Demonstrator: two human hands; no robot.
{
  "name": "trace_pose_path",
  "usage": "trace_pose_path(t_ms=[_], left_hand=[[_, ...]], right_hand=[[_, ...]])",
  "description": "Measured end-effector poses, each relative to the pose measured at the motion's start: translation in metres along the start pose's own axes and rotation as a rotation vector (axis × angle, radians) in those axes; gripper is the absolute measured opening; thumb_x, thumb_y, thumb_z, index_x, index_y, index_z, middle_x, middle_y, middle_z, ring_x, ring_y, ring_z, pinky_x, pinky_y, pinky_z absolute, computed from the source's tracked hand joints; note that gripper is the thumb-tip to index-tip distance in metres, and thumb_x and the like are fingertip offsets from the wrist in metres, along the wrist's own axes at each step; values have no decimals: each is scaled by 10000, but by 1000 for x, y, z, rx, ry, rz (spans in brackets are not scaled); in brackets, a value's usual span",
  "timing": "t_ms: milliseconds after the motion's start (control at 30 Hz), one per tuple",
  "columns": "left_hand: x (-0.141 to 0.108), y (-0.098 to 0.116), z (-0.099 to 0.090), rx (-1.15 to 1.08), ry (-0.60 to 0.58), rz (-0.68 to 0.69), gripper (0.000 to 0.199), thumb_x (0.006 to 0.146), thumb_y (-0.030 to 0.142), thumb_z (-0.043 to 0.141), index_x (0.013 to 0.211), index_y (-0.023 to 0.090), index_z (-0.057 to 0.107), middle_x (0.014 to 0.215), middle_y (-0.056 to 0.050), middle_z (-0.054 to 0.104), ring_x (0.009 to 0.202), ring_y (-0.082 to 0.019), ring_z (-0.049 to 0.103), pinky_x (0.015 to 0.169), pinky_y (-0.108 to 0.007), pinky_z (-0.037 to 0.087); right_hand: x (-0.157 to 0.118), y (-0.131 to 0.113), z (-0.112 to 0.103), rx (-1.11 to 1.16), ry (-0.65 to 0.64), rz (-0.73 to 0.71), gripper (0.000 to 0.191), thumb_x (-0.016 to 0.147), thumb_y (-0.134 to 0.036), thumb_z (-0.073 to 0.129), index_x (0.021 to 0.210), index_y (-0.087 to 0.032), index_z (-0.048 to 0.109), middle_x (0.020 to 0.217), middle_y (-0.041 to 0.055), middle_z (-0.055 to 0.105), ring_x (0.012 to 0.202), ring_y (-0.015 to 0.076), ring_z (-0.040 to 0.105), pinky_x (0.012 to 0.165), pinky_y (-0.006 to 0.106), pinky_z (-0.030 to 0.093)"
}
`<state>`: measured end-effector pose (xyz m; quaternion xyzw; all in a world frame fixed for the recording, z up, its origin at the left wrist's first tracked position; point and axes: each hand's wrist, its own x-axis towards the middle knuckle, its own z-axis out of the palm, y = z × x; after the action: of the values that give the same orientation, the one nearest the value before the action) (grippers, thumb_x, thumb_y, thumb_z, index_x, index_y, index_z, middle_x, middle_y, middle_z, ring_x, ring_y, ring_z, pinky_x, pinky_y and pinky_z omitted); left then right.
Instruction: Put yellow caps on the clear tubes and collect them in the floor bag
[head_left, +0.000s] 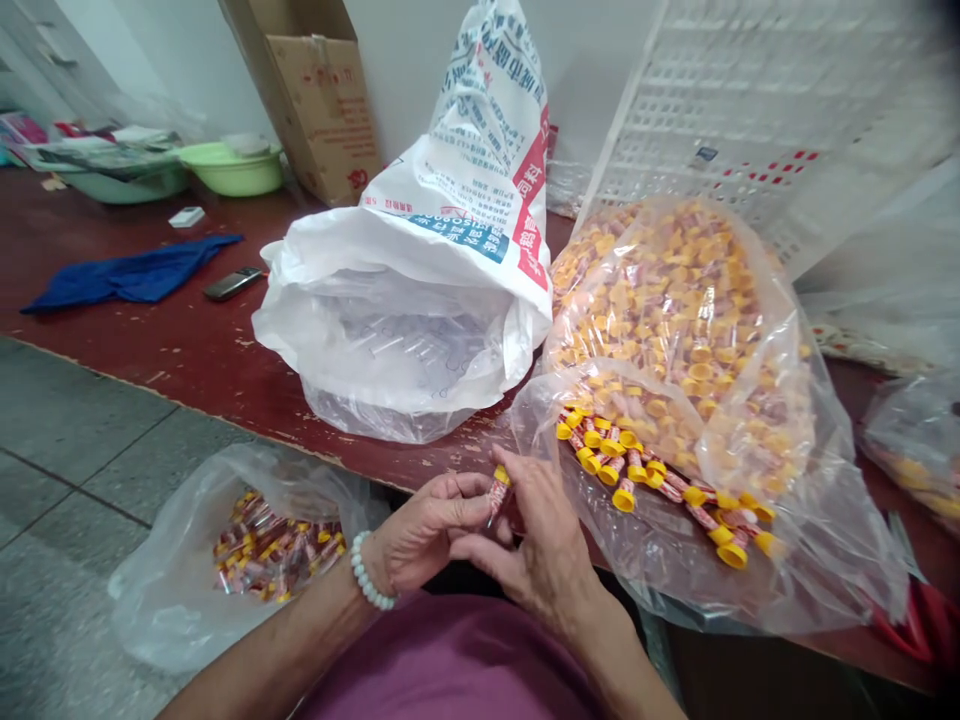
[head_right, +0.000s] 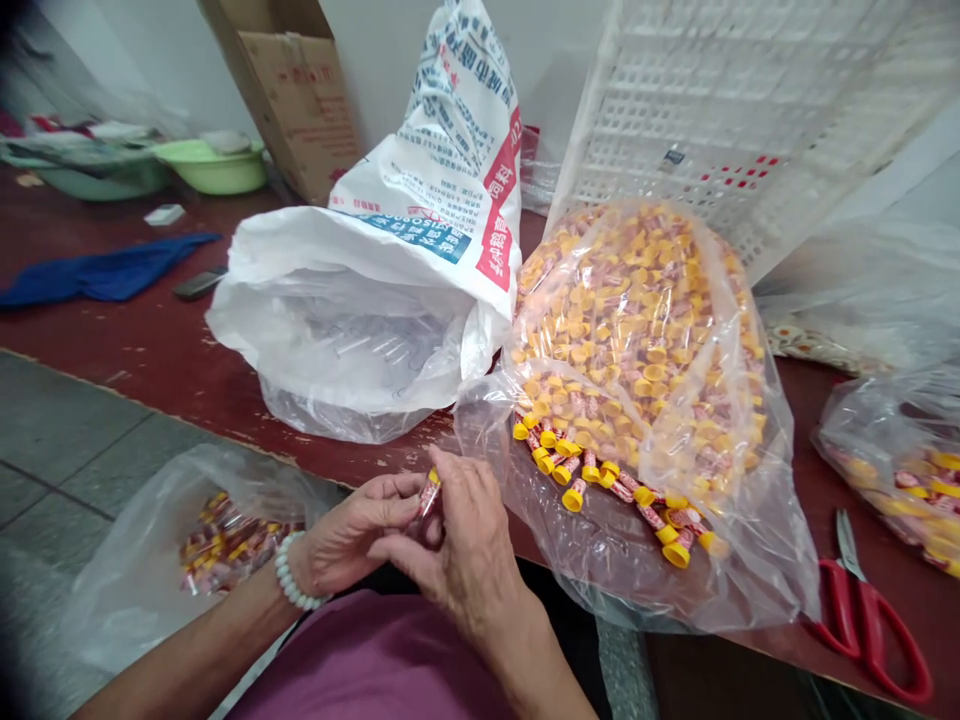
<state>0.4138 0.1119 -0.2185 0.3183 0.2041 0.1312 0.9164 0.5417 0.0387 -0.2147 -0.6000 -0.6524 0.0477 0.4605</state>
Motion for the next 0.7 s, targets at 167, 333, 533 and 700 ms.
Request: trace_pose_path(t_ms=[167,333,533,700], left_hand=[[5,-1,3,-55,58,-7,163,708,187,736,840,125,663,744,-39,608,637,-101,578,606,-189,451],[11,3,2,-5,-15,-59,190,729,257,719,816,97,661,694,-55,614,602,-114,577,606,-217,461],[12,8,-1,115,-36,-87,196,716,257,733,767,82,663,700,-56,623,600,-96,556,569,-179,415],[16,9,3,101,-16,-61,174,662,181,760,795,127,662,683,-9,593,592,-82,517,550,-173,391]], right_hand=[[-10,1,5,-96,-177,-26,868,608,-389,808,1319,-166,363,1171,158,582,1066,305,554,910,489,469],[-12,4,2,-34,-213,66,1010,512,-298,851,1352,-162,308,1250,165,546,1130,296,544,928,440,482],[-8,4,7,39,-64,169,729,531,-302,789,1181,-179,482,1094,98,640,985,238,622,863,371,508],[-7,4,6,-11,-66,69,631,607,-196,655,1213,-203,478,1172,94,621,1104,242,564,958,391,439]])
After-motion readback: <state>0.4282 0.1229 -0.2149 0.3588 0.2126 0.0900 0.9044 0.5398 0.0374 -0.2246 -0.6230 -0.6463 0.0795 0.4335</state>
